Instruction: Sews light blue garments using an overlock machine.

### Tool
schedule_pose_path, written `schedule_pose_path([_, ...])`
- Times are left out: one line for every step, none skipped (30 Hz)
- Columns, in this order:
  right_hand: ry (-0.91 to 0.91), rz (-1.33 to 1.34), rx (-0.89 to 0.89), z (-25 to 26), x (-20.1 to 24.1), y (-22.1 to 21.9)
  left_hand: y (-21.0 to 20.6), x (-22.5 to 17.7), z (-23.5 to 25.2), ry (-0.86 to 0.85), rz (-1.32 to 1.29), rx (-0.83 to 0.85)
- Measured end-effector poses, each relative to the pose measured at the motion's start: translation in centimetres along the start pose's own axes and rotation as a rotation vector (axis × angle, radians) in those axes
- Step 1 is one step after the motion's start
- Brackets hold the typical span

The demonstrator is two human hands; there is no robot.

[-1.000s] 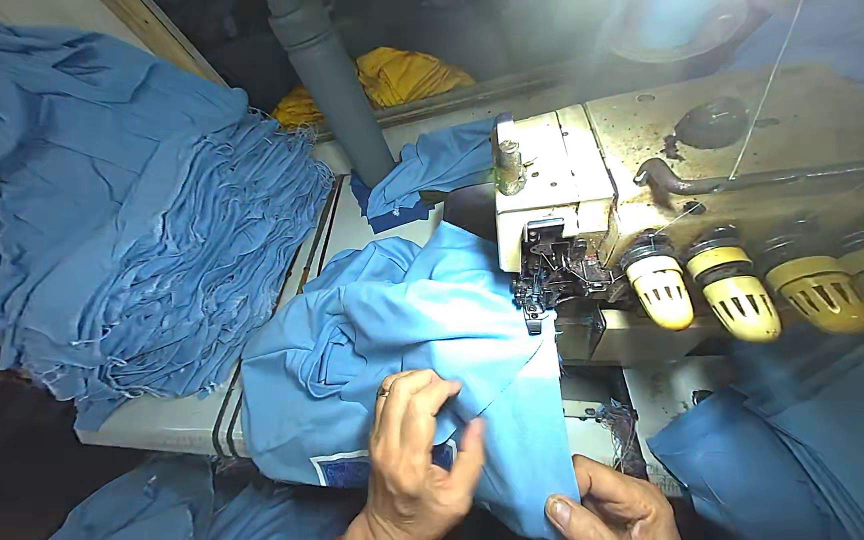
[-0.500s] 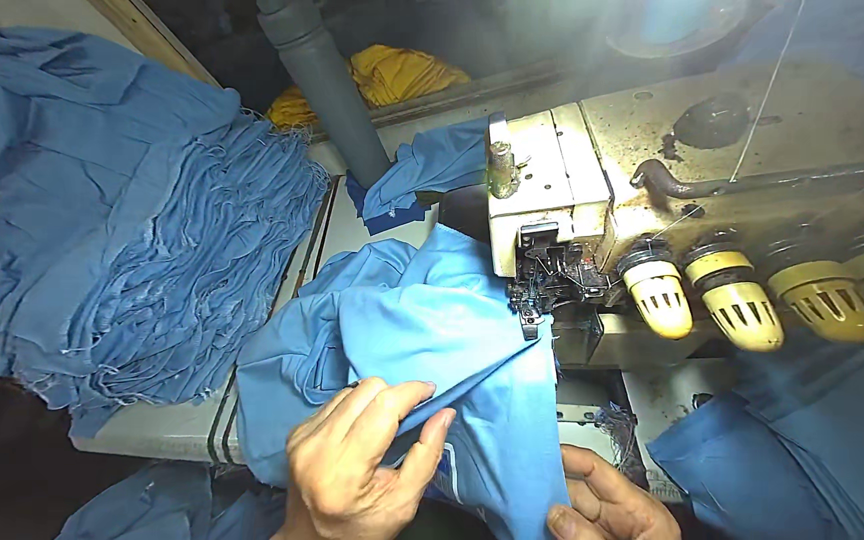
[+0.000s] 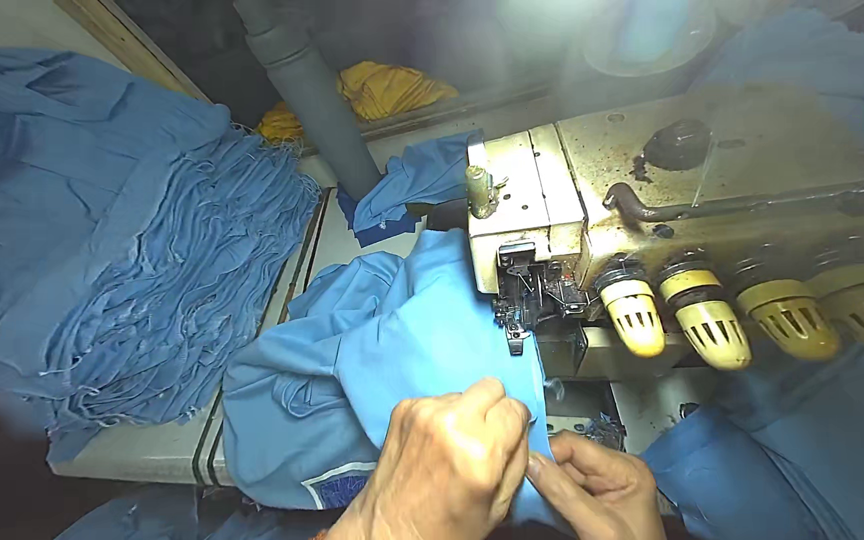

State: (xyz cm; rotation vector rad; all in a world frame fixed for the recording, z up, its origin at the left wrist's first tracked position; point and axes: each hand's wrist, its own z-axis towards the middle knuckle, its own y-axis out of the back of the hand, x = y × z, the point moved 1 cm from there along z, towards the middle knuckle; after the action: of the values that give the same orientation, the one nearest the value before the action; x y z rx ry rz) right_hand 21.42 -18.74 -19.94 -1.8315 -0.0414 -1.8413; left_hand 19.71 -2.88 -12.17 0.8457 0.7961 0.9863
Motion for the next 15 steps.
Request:
schedule_pose_path([0.052, -0.02, -0.009, 0.8, -0.3, -0.3, -0.2, 0.3, 0.3, 0.024, 0.003, -0.02])
schedule_pose_path([0.106, -0.042, -0.017, 1.5, -0.6, -0.5, -0.2, 0.3, 0.5, 0.05, 0.023, -0.029])
schedule_pose_path([0.142, -0.061, -0.022, 2.0, -0.7, -0.6, -0.1, 0.3, 0.6, 0.077, 0.05, -0.031])
schedule_pose_path([0.153, -0.072, -0.021, 2.3, -0.6, -0.7, 0.0, 0.1, 0.7, 0.101, 0.072, -0.026])
schedule_pose_path([0.139, -0.084, -0.013, 2.2, -0.2, -0.7, 0.2, -0.1, 0.6, 0.12, 0.083, -0.014])
schedule_pose_path([0.111, -0.096, 0.002, 1.9, 0.2, -0.6, 0.4, -0.3, 0.6, 0.135, 0.086, 0.001])
schedule_pose_path([0.086, -0.106, 0.016, 1.4, 0.5, -0.6, 0.6, -0.5, 0.6, 0.145, 0.081, 0.016])
schedule_pose_path([0.072, -0.11, 0.026, 1.0, 0.6, -0.5, 0.7, -0.7, 0.6, 0.146, 0.077, 0.027])
schedule_pose_path([0.072, -0.109, 0.032, 0.7, 0.6, -0.3, 0.7, -0.9, 0.6, 0.143, 0.078, 0.026])
schedule_pose_path([0.082, -0.108, 0.034, 0.6, 0.5, -0.3, 0.6, -0.9, 0.7, 0.137, 0.086, 0.023])
schedule_pose_path([0.1, -0.114, 0.03, 0.7, 0.4, -0.2, 0.4, -1.0, 0.8, 0.126, 0.098, 0.018])
schedule_pose_path([0.118, -0.123, 0.024, 0.9, 0.2, -0.3, 0.2, -1.1, 1.0, 0.112, 0.117, 0.011])
schedule_pose_path([0.142, -0.136, 0.011, 1.2, 0.0, -0.4, -0.1, -1.1, 1.2, 0.101, 0.14, -0.004])
schedule_pose_path([0.173, -0.151, -0.005, 1.6, -0.2, -0.5, -0.3, -1.0, 1.6, 0.098, 0.159, -0.023])
schedule_pose_path([0.208, -0.168, -0.021, 2.1, -0.4, -0.6, -0.6, -0.9, 1.9, 0.105, 0.175, -0.041])
